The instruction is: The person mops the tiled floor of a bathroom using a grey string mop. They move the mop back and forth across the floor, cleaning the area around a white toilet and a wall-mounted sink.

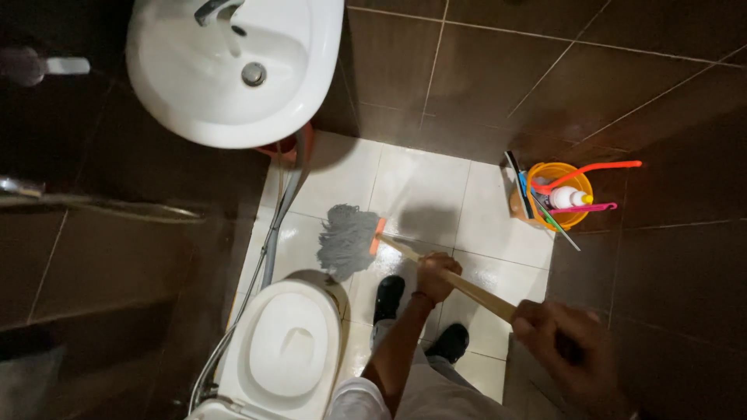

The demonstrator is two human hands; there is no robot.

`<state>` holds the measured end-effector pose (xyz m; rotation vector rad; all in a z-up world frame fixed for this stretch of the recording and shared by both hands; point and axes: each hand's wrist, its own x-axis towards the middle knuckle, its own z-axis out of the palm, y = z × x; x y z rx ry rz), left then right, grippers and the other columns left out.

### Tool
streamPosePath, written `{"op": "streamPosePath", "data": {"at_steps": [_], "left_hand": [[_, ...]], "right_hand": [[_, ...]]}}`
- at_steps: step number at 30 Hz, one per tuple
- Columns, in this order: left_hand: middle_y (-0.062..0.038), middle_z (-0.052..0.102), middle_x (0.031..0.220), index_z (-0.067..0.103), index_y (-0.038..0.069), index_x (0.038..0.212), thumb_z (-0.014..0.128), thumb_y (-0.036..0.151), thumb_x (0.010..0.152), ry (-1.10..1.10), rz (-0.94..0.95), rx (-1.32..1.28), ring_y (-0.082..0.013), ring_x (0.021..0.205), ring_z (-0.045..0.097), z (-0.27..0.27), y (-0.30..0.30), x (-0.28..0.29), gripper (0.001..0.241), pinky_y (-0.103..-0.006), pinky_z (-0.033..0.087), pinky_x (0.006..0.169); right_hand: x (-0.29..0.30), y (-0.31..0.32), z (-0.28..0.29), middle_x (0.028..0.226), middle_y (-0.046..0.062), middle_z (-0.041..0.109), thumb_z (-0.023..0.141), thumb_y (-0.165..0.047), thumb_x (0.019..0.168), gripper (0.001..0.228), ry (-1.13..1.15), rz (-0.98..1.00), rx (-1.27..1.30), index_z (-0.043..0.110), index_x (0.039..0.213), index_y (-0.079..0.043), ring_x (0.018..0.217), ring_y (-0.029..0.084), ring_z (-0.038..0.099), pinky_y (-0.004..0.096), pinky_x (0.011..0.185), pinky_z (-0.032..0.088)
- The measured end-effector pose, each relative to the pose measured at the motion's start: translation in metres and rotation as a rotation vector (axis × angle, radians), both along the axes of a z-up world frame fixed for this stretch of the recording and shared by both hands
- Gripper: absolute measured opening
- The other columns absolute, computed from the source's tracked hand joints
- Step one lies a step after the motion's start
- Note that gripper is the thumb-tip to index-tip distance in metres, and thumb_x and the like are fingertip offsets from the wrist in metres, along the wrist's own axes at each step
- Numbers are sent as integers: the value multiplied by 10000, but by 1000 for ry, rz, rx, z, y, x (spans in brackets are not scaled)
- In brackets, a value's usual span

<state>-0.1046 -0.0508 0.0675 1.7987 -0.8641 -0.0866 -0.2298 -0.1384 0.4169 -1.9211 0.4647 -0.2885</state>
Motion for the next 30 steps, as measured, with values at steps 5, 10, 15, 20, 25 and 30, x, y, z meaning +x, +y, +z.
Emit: {"op": "streamPosePath", "data": {"at_steps": [5,10,15,20,25,30], "left_hand": [[7,665,624,643,150,600,779,134,586,32,-70,-110,-210,568,571,-1,-36,1,138,-356,469,680],[48,625,675,634,168,673,728,174,784,-184,-272,-8,-194,676,609,-13,-72,-11,146,-382,459,754],[39,612,712,588,152,670,688,227,788,43,-609,-39,-186,741,590,8,-85,-6,172,-356,450,874],[-84,734,876,646,89,748,637,321,839,-27,-844,86,-344,894,660,-39,-93,-16,249,-414,530,893],[-33,807,1005,793,151,977,628,388,773,-68,-1163,466,-289,905,725,-28,-83,-1,353,-423,552,866],[-72,809,908,797,100,911,656,421,717,129,-1190,488,-278,804,720,45,-55,47,401,-398,557,818]], "right_hand": [[-11,-14,-6,687,38,764,736,-4,747,337,-38,-32,-85,499,531,-107,561,142,686,265,552,544],[-7,-2,14,823,17,836,791,-57,726,343,206,-298,-264,527,508,-57,466,115,667,248,521,525],[7,18,0,721,19,800,792,-46,672,176,178,-257,-313,660,561,-77,515,116,701,231,571,551],[60,43,18,563,45,681,746,-1,583,193,81,-245,-392,575,513,-55,416,165,589,276,476,475],[32,50,11,898,148,773,775,20,610,119,170,-415,-587,667,588,-23,872,248,756,366,944,556],[-310,-201,-306,1156,265,657,568,-110,878,198,-364,-514,408,545,1002,44,1084,355,645,466,1012,465]]}}
